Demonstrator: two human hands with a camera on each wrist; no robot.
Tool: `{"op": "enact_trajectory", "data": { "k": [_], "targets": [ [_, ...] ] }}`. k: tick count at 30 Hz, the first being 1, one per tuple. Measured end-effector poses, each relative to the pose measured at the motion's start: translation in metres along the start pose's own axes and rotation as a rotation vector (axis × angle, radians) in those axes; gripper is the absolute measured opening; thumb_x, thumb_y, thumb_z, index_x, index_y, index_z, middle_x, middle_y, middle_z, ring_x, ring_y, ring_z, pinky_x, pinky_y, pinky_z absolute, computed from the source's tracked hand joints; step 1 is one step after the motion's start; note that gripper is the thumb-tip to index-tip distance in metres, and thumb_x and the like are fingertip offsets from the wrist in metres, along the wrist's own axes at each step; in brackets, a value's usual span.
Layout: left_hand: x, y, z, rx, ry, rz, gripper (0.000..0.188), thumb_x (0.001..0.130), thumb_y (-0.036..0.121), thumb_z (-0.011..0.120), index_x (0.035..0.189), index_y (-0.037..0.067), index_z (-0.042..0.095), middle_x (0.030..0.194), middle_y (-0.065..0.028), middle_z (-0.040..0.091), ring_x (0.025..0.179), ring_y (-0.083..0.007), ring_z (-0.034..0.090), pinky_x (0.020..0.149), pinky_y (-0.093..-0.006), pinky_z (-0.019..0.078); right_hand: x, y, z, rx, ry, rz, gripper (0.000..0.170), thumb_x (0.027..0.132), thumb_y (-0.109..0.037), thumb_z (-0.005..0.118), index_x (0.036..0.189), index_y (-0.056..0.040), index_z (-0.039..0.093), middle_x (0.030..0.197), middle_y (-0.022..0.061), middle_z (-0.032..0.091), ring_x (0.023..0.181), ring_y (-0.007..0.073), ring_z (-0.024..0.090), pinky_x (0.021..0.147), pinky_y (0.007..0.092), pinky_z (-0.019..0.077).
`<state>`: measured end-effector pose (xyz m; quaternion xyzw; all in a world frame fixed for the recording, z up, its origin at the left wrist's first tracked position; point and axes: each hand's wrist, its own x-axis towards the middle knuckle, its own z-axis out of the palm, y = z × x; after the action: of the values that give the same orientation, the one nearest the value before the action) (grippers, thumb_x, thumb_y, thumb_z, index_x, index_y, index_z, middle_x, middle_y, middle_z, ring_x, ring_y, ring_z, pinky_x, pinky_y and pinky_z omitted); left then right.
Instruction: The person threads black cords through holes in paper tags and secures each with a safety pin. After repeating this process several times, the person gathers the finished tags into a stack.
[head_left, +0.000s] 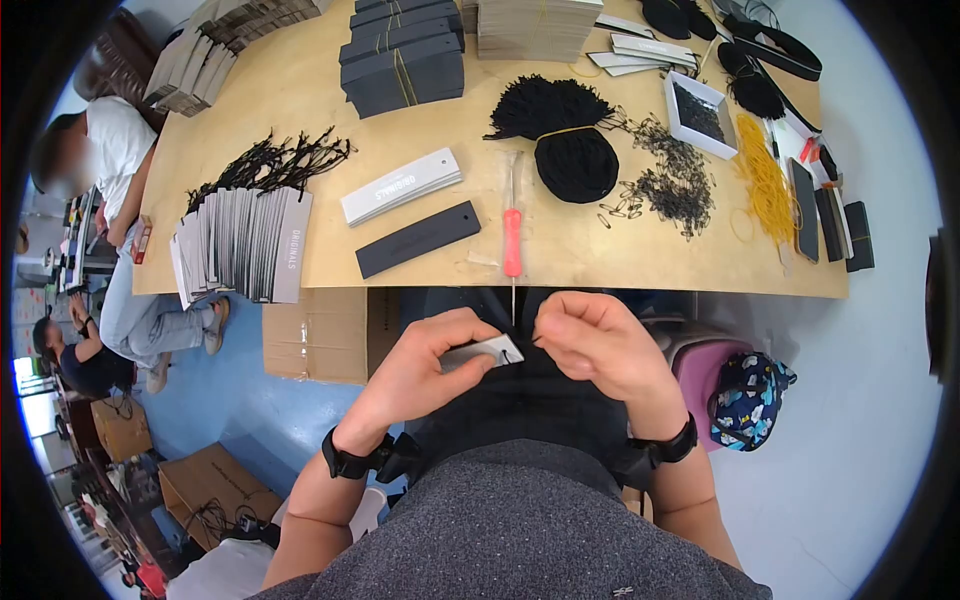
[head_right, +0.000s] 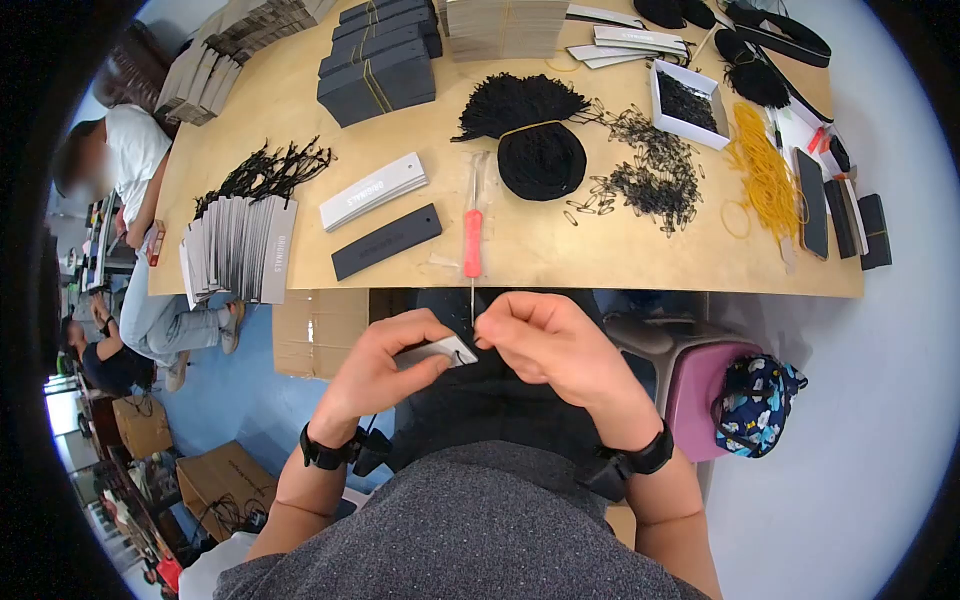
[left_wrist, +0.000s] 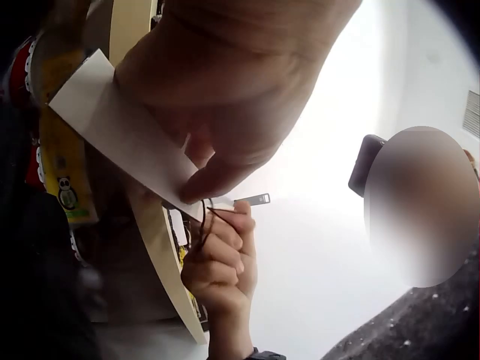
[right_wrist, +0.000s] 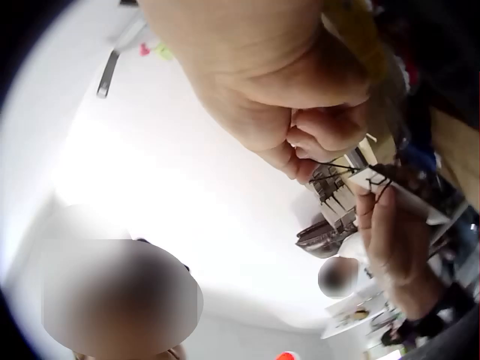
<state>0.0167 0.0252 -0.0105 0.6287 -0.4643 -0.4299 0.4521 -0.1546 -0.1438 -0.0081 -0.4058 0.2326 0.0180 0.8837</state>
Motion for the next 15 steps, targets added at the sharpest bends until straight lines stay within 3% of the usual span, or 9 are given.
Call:
{"op": "enact_trajectory", "data": {
  "k": [2,3,4,5,7,8,12,14,15],
  "targets": [
    [-0.002,-0.005,-0.002,-0.014,0.010,-0.041,0.020,0.084,-0.005,0.068,0.103,-0.001,0.068,0.091,-0.0031,0.060,0.088,-0.0115,0.059,0.075,-0.0270,0.0466,-0.006,-0.005,0.002,-0.042,0.024,0.051,0.037,0.101,-0.031,0.061,0.082,0.0001,0.065,0.063,-0.0035,0.053,0.052,0.0018,0.038,0.046,0.0225,0.0268],
    [-0.003,-0.007,-0.003,-0.192,0.056,-0.061,0.020,0.086,-0.005,0.066,0.105,0.000,0.067,0.096,-0.0026,0.059,0.090,-0.0103,0.059,0.077,-0.0258,0.0472,-0.009,-0.006,0.001,-0.083,0.055,0.100,0.041,0.101,-0.033,0.061,0.076,-0.0006,0.064,0.062,-0.0036,0.052,0.050,0.0014,0.035,0.045,0.0230,0.0235],
    [-0.004,-0.008,-0.003,-0.370,0.100,-0.080,0.021,0.088,-0.005,0.065,0.108,0.000,0.067,0.100,-0.0021,0.058,0.092,-0.0091,0.059,0.079,-0.0246,0.0477,-0.011,-0.010,-0.004,-0.307,0.050,0.162,0.042,0.098,-0.034,0.066,0.075,0.0009,0.067,0.061,-0.0008,0.055,0.051,0.0045,0.042,0.047,0.0243,0.0292],
    [-0.004,-0.007,-0.004,-0.371,0.099,-0.081,0.021,0.088,-0.005,0.065,0.108,0.000,0.067,0.100,-0.0021,0.058,0.092,-0.0091,0.059,0.079,-0.0246,0.0477,-0.010,-0.006,-0.003,-0.306,0.051,0.162,0.042,0.098,-0.034,0.066,0.075,0.0009,0.067,0.061,-0.0008,0.055,0.051,0.0045,0.042,0.047,0.0243,0.0292],
    [-0.003,-0.004,-0.007,-0.442,0.043,-0.093,0.019,0.090,-0.007,0.064,0.107,-0.001,0.066,0.104,-0.0001,0.056,0.096,-0.0078,0.057,0.083,-0.0237,0.0474,-0.006,0.005,0.003,-0.795,0.141,-0.152,0.037,0.094,-0.032,0.070,0.078,0.0007,0.071,0.059,0.0027,0.056,0.053,0.0080,0.047,0.051,0.0257,0.0356],
    [-0.002,-0.003,-0.006,-0.441,0.042,-0.093,0.019,0.090,-0.007,0.064,0.107,-0.001,0.066,0.104,-0.0001,0.056,0.096,-0.0078,0.057,0.083,-0.0237,0.0474,-0.006,0.006,0.006,-0.893,0.158,-0.233,0.031,0.092,-0.030,0.071,0.084,-0.0008,0.074,0.058,0.0063,0.056,0.057,0.0110,0.053,0.055,0.0281,0.0407],
    [0.000,-0.002,-0.006,-0.458,0.048,-0.104,0.020,0.089,-0.006,0.064,0.108,-0.001,0.067,0.102,-0.0005,0.056,0.096,-0.0076,0.057,0.084,-0.0236,0.0473,-0.003,0.006,0.010,-0.868,0.132,-0.188,0.029,0.091,-0.028,0.072,0.083,-0.0001,0.074,0.059,0.0065,0.058,0.057,0.0128,0.053,0.055,0.0293,0.0413],
    [0.000,-0.002,-0.007,-0.453,0.058,-0.093,0.020,0.089,-0.006,0.065,0.109,-0.001,0.067,0.102,-0.0006,0.056,0.095,-0.0076,0.057,0.084,-0.0234,0.0472,0.000,0.007,0.004,-0.616,0.098,0.126,0.025,0.088,-0.026,0.074,0.085,-0.0013,0.075,0.062,0.0069,0.058,0.057,0.0153,0.052,0.056,0.0306,0.0416],
    [-0.001,-0.004,-0.008,-0.455,0.050,-0.088,0.021,0.089,-0.006,0.065,0.109,-0.001,0.067,0.102,-0.0007,0.056,0.095,-0.0077,0.057,0.084,-0.0233,0.0471,0.001,0.011,0.004,-0.616,0.097,0.126,0.025,0.088,-0.026,0.074,0.085,-0.0013,0.075,0.062,0.0069,0.058,0.057,0.0153,0.052,0.056,0.0306,0.0416]
  ]
}}
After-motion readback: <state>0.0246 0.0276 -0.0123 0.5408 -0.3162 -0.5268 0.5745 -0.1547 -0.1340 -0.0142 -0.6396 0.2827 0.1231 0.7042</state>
